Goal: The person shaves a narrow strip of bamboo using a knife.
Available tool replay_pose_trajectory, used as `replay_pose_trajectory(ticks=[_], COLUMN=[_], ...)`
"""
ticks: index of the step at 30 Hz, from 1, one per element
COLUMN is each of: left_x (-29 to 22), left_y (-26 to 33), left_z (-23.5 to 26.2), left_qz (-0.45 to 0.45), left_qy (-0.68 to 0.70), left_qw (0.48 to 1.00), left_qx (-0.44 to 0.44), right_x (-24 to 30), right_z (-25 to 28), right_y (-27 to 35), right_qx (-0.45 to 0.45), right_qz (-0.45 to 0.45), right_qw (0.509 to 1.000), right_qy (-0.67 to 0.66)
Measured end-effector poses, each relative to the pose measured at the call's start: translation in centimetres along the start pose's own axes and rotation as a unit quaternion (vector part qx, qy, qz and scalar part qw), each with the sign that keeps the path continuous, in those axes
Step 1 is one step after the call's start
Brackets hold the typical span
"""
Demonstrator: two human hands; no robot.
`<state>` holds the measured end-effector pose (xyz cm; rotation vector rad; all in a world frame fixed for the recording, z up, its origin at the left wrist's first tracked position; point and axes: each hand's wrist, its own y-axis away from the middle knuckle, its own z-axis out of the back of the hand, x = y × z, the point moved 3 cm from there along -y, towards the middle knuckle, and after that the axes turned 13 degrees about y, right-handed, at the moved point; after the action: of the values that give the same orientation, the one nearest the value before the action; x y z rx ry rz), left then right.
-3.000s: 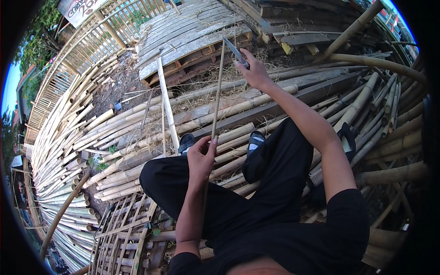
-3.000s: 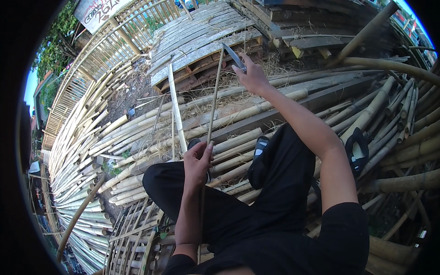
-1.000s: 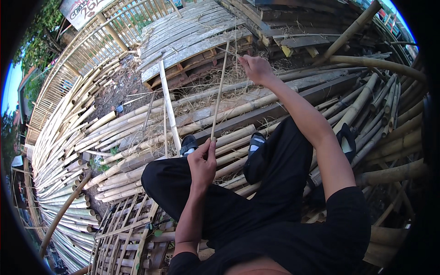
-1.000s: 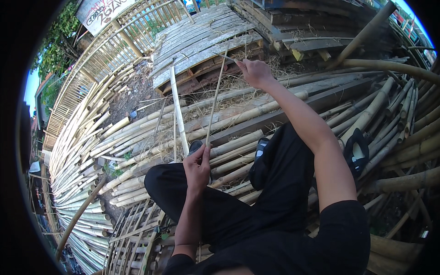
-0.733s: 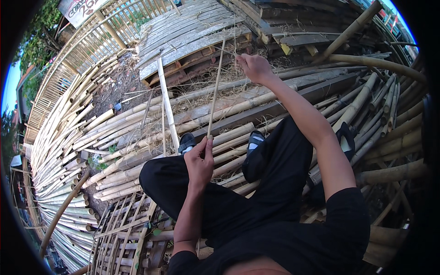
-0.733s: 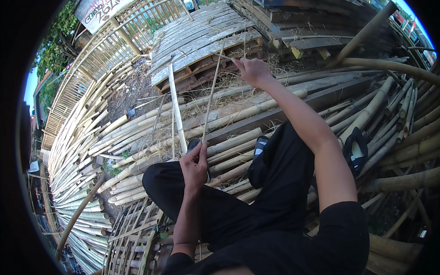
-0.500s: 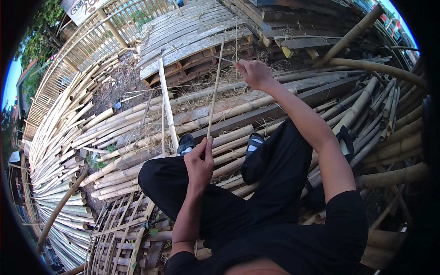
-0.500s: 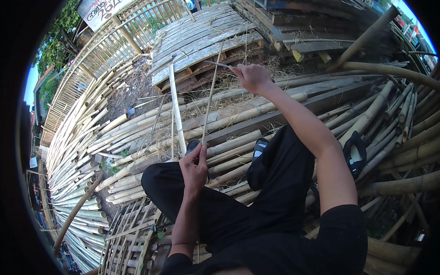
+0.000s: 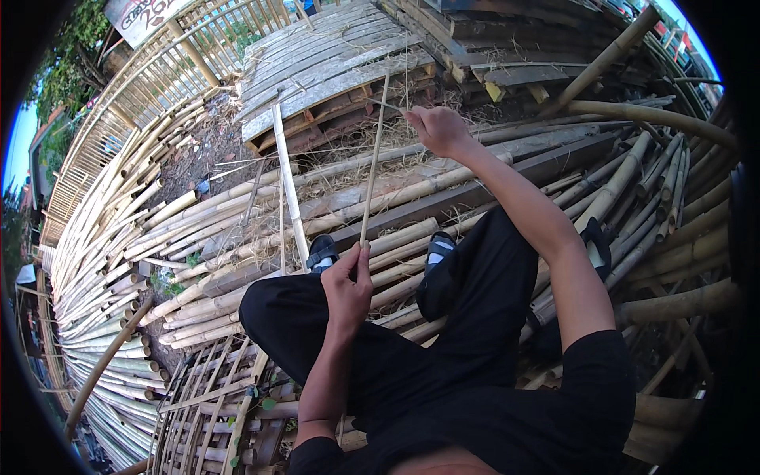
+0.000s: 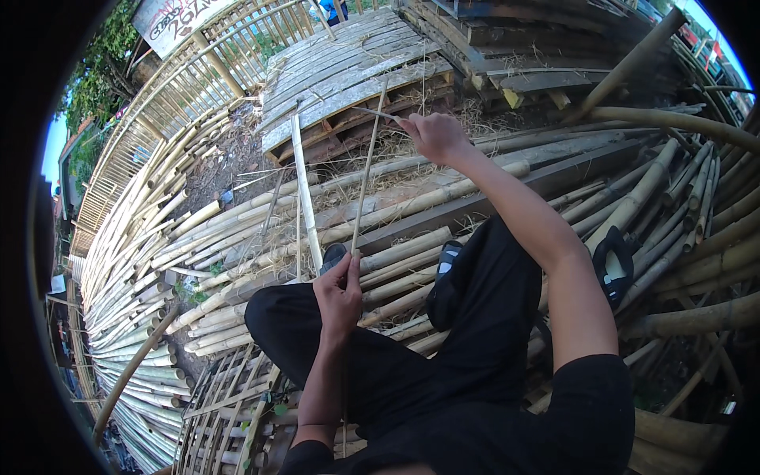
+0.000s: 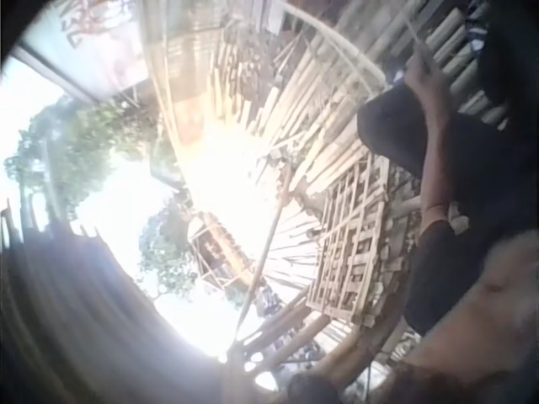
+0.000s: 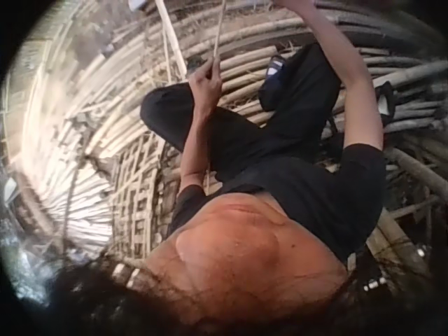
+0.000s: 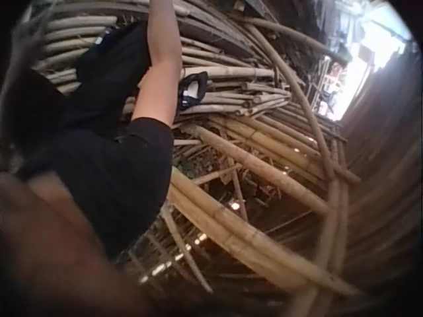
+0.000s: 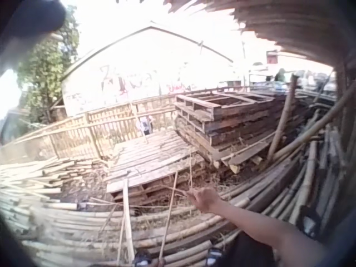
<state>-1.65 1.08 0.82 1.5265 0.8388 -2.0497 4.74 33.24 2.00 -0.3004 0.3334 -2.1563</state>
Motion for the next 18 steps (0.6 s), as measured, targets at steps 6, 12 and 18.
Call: replay_pose_trajectory(ticks=[6, 12, 18], left_x=[-0.2, -0.2, -0.7], left_y=[0.5, 0.5, 0.2], left_z=[-0.6, -0.6, -0.3], left_qz=[-0.014, 0.007, -0.011], left_qy=[-0.005, -0.010, -0.014], left_qw=[1.000, 1.000, 1.000], left_qx=[0.006, 0.019, 0.003], right_x=[-2.5, -3.5, -1.9], right_z=[-0.5, -1.1, -0.5], right_y=[-0.8, -0.7, -0.7], right_qx=[-0.007, 0.022, -0.001], right_qz=[-0.076, -0.092, -0.040], right_qw=[0.997, 0.995, 0.999], right_qy=[0.003, 0.037, 0.024])
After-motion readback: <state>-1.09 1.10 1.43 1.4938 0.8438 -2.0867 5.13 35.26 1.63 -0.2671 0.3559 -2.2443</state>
